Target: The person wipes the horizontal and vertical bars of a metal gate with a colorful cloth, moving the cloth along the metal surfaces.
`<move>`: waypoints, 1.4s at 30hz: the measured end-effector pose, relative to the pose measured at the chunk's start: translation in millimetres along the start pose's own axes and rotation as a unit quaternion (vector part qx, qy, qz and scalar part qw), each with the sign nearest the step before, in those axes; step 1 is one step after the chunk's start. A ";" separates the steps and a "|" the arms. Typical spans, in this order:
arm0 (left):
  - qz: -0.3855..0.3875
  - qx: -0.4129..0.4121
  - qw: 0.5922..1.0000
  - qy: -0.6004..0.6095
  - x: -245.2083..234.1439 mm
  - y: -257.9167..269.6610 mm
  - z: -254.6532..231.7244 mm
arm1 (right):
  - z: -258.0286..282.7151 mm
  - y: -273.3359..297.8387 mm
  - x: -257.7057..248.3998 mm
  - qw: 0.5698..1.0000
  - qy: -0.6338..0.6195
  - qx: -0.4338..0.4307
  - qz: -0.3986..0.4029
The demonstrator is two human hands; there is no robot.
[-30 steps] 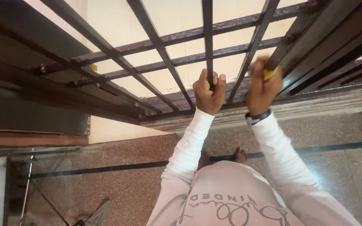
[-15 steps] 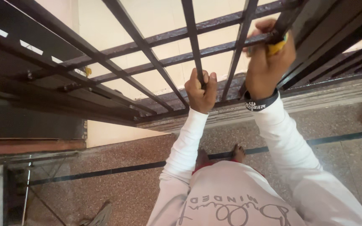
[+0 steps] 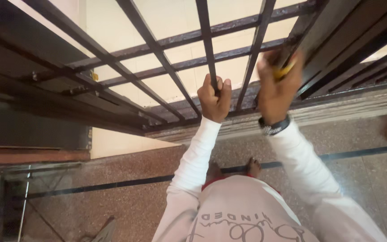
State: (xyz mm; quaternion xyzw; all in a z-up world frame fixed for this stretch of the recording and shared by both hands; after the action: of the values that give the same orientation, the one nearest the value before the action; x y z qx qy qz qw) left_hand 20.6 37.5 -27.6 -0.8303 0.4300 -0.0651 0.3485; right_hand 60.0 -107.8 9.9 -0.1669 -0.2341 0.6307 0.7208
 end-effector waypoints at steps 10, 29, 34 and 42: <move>0.039 -0.037 0.998 0.029 -8.7 4.1 -0.2 | -42.8 58.9 1.6 0.995 -0.074 -0.061 0.001; 0.085 -0.069 0.982 0.154 -13.5 4.5 6.5 | -38.5 57.1 28.9 0.983 -0.107 0.058 0.137; 0.096 -0.073 0.984 0.133 -16.7 9.8 10.9 | -53.8 75.0 25.6 0.961 -0.184 0.161 0.132; 0.089 -0.064 0.985 0.133 -19.9 1.6 0.6 | 36.4 -15.3 39.3 0.952 -0.227 0.102 0.181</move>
State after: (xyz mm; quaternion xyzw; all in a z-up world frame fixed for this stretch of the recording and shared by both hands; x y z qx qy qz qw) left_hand 7.4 52.3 -25.2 -0.7932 0.5481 -0.1157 0.2386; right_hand 56.5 -73.3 53.5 0.0150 -0.2918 0.7923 0.5356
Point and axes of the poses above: each hand's wrist, its own y-axis away from the middle knuckle, its own x-axis out of the palm, z = x × y, the point moved 1 cm from there along -y, towards the middle knuckle, and after that the axes turned 12 degrees about -y, right-handed, at the moved point
